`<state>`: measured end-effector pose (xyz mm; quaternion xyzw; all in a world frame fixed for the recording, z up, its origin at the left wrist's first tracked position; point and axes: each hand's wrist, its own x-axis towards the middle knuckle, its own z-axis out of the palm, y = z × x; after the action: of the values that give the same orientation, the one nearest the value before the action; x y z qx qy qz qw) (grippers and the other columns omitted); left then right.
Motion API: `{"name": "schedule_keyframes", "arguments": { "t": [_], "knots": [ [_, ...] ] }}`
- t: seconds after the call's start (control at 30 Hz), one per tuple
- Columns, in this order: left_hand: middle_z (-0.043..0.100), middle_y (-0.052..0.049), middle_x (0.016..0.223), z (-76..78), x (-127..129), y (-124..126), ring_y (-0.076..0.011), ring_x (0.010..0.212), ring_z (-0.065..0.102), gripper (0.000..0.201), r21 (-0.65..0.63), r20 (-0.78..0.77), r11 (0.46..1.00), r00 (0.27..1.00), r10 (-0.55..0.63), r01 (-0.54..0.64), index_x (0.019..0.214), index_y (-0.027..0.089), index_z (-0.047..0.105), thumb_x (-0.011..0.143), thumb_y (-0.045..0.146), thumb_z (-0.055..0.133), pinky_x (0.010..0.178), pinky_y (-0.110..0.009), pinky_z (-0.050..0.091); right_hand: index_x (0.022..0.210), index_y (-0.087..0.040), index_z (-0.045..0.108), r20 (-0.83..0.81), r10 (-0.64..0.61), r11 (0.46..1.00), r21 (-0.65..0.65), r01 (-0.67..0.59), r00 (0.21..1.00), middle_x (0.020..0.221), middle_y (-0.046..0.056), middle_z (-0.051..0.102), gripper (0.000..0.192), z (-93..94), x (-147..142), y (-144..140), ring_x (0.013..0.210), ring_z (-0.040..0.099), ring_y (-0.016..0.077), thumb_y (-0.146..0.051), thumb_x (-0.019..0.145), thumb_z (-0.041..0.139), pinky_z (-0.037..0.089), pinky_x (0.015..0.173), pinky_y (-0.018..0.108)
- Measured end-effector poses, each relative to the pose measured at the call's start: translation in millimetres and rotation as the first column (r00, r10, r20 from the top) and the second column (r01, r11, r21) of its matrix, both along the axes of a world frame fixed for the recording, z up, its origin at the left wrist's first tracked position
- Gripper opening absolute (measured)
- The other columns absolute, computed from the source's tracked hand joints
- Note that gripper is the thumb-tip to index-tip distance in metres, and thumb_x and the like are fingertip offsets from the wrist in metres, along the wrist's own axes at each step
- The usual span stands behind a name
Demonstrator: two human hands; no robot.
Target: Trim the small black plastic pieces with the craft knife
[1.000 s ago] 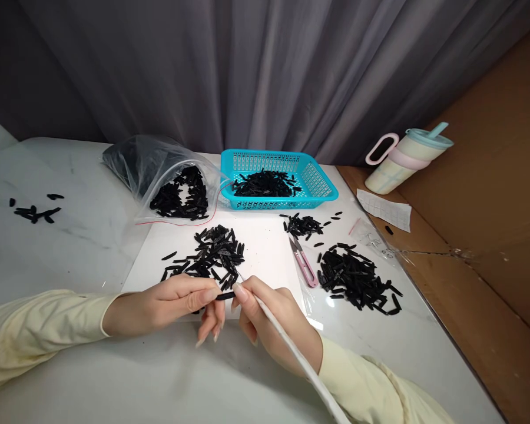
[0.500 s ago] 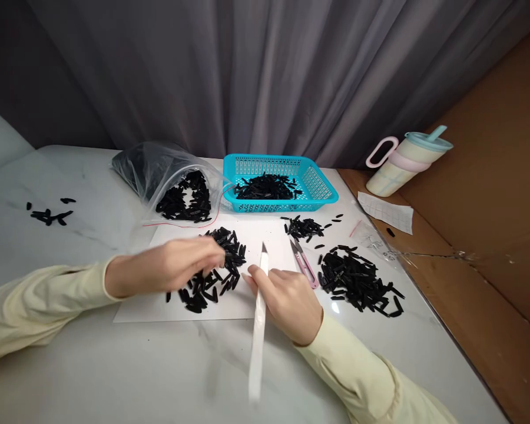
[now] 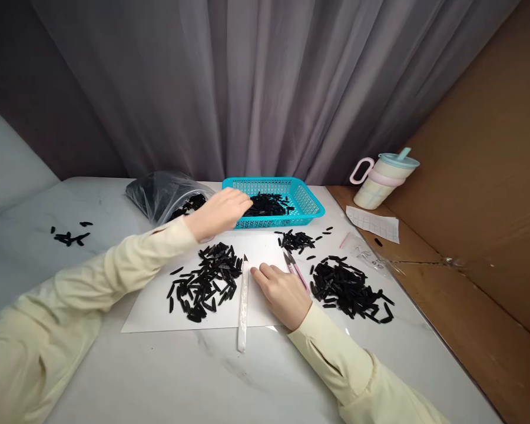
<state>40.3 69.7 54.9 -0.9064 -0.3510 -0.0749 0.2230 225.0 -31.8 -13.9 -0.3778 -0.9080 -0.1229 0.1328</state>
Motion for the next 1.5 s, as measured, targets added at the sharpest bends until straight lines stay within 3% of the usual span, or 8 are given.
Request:
{"name": "schedule_keyframes", "arguments": {
  "t": [0.23,0.37,0.47,0.6,0.73,1.03,1.23,1.5],
  "knots": [
    [0.062,-0.011,0.100,-35.5,-68,-80,-0.0177,0.090,0.058,0.030,-0.122,0.250,0.967,0.950,-0.188,0.224,0.101,0.010,0.055,0.083,0.002,0.031,0.076,-0.029,0.046,0.093,-0.015,0.058,-0.188,-0.021,1.000,-0.006,0.020,0.982,0.077,0.004,0.060,0.025,-7.8,1,3,0.054,0.054,0.0132,-0.006,0.086,0.036,0.034,0.044,0.025],
    [0.063,-0.009,0.102,-49.4,-117,-108,-0.0148,0.101,0.057,0.031,-0.322,0.448,0.936,0.894,0.016,0.145,0.105,0.013,0.052,0.090,0.008,0.026,0.087,-0.027,0.047,0.093,-0.016,0.055,-0.387,0.014,0.999,0.048,0.005,0.922,0.085,0.006,0.062,0.021,-12.7,1,6,0.071,0.061,0.0136,-0.010,0.091,0.036,0.046,0.061,0.023],
    [0.049,-0.012,0.131,-56.1,-132,-130,-0.0194,0.123,0.043,0.038,-0.456,0.349,0.890,0.916,0.199,-0.020,0.129,0.013,0.039,0.093,0.025,0.032,0.103,-0.034,0.038,0.090,-0.016,0.055,-0.486,0.062,0.995,0.095,-0.018,0.872,0.083,0.005,0.062,0.017,-12.4,-1,5,0.075,0.060,0.0127,-0.009,0.090,0.040,0.047,0.067,0.021],
    [0.011,-0.017,0.149,-65.2,-126,-145,-0.0269,0.137,0.013,0.077,-0.578,0.143,0.805,0.954,0.262,-0.135,0.144,0.009,0.004,0.088,0.049,0.039,0.110,-0.043,0.023,0.084,-0.017,0.057,-0.522,0.099,0.991,0.126,-0.038,0.847,0.072,0.003,0.061,0.019,-10.9,-2,3,0.065,0.058,0.0117,-0.005,0.088,0.042,0.046,0.061,0.021],
    [0.001,-0.017,0.149,-68.6,-103,-135,-0.0279,0.137,0.003,0.085,-0.625,0.132,0.777,0.973,0.190,-0.067,0.144,0.009,-0.004,0.086,0.058,0.036,0.111,-0.046,0.016,0.084,-0.017,0.058,-0.515,0.117,0.989,0.143,-0.049,0.849,0.071,0.003,0.060,0.019,-11.0,-2,2,0.063,0.057,0.0121,-0.004,0.087,0.044,0.045,0.059,0.022],
    [0.007,-0.022,0.148,-66.3,-68,-109,-0.0267,0.138,0.008,0.078,-0.532,0.347,0.846,0.920,0.182,0.033,0.140,0.010,0.002,0.087,0.054,0.037,0.110,-0.045,0.024,0.085,-0.016,0.058,-0.520,0.100,0.991,0.128,-0.039,0.848,0.072,0.003,0.061,0.018,-12.0,-2,2,0.064,0.058,0.0124,-0.005,0.087,0.044,0.045,0.058,0.022],
    [0.047,-0.017,0.120,-73.5,-80,-133,-0.0305,0.110,0.046,0.056,-0.227,0.439,0.973,0.897,0.058,0.048,0.124,0.017,0.029,0.083,0.051,0.047,0.090,-0.048,0.039,0.084,-0.016,0.059,-0.519,0.094,0.993,0.111,-0.042,0.850,0.072,0.004,0.062,0.016,-12.9,-3,3,0.064,0.058,0.0126,-0.007,0.087,0.045,0.046,0.059,0.022],
    [0.046,-0.015,0.109,-74.8,-70,-127,-0.0275,0.095,0.045,0.059,-0.442,0.371,0.886,0.871,0.321,-0.139,0.103,0.011,0.044,0.075,0.063,0.048,0.080,-0.045,0.041,0.084,-0.016,0.059,-0.504,0.094,0.995,0.083,-0.061,0.858,0.074,0.004,0.063,0.018,-12.5,-4,2,0.066,0.060,0.0130,-0.010,0.089,0.043,0.048,0.059,0.023]
  ]
}}
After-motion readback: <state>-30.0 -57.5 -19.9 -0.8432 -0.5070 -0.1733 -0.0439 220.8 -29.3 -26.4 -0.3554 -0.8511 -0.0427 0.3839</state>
